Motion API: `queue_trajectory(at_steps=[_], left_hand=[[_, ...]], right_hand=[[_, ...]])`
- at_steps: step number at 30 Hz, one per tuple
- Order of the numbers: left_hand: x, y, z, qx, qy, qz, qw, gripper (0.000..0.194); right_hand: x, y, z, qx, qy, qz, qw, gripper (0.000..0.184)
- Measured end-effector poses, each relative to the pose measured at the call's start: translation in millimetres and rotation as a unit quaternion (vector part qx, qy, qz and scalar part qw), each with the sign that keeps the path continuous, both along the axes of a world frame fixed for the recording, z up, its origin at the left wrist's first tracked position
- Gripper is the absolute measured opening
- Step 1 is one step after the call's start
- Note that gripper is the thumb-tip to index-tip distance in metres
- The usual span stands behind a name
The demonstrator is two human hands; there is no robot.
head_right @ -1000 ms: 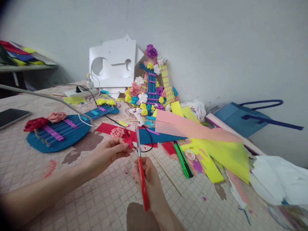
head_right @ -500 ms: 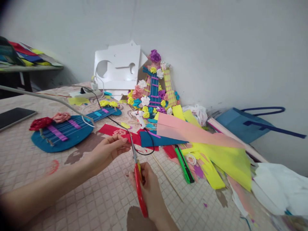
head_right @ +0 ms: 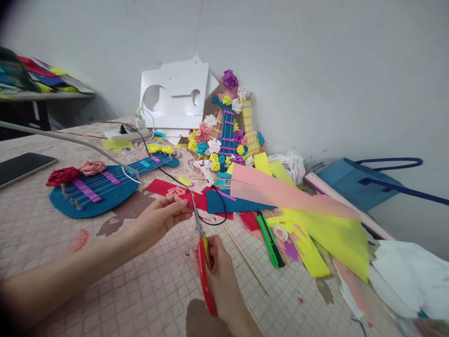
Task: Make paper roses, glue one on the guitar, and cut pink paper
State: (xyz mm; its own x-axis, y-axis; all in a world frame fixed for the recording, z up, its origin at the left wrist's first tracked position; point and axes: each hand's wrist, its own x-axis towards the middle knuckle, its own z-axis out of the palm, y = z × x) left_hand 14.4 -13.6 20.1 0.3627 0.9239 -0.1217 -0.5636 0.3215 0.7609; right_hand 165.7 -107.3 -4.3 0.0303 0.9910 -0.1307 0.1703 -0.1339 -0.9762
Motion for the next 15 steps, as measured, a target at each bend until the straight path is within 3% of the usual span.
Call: queue_trajectory(at_steps=[15], left_hand=[[0.3,-0.1,2.4,-0.005,0.000,0.000,1.000,0.024]], right_hand=[[-1.6,0.4,-2.0,-0.012,0.005,-0.007,1.000,0.024]])
